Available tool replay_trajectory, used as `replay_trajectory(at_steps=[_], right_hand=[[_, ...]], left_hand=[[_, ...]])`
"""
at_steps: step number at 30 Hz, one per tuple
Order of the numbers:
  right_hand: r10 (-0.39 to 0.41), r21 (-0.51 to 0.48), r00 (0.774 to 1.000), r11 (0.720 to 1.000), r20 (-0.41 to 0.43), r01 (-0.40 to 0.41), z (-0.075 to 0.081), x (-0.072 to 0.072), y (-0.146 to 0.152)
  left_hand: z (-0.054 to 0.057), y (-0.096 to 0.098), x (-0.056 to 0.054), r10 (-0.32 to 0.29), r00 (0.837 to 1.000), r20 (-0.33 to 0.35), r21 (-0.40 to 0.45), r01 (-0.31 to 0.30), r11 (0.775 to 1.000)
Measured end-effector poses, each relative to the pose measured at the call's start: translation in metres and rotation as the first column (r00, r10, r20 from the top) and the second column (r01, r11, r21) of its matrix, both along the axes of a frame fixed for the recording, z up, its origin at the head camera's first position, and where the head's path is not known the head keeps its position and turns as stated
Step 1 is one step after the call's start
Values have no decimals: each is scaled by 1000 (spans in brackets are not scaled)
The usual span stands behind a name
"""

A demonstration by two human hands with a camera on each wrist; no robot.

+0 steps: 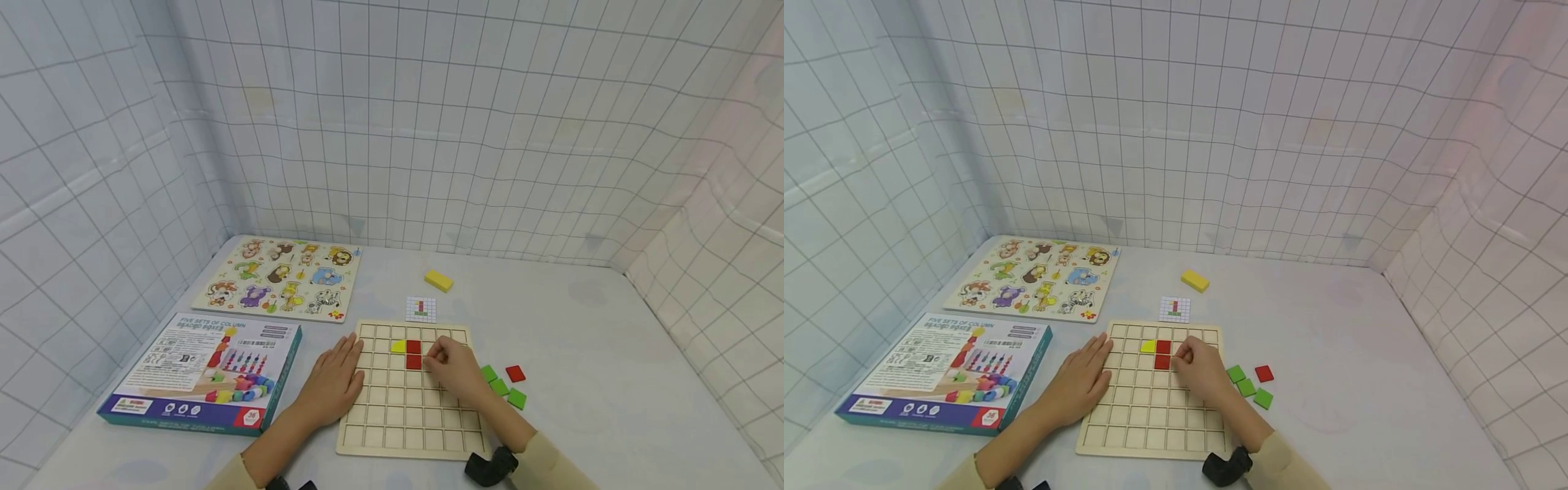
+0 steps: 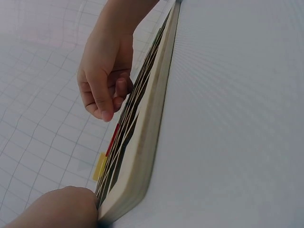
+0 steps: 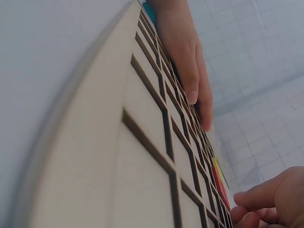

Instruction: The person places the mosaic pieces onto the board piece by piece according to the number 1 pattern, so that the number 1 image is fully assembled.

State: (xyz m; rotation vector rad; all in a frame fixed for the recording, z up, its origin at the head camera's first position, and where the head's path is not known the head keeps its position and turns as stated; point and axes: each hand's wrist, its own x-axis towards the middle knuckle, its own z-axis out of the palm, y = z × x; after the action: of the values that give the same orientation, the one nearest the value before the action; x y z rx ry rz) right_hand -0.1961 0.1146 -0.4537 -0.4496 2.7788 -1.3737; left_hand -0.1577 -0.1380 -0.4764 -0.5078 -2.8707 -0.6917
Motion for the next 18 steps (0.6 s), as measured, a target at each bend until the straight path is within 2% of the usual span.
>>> replay_trajectory(at_steps=[6, 18], right_hand=[[-48, -12, 999, 999, -14, 48, 1, -1, 12], [-106, -106, 990, 988, 88, 115, 6, -1, 40]], left_hand=[[0, 0, 0, 4, 1000, -6, -8, -4, 1000], [3, 1, 2, -3, 1000, -6, -1, 3, 1000]])
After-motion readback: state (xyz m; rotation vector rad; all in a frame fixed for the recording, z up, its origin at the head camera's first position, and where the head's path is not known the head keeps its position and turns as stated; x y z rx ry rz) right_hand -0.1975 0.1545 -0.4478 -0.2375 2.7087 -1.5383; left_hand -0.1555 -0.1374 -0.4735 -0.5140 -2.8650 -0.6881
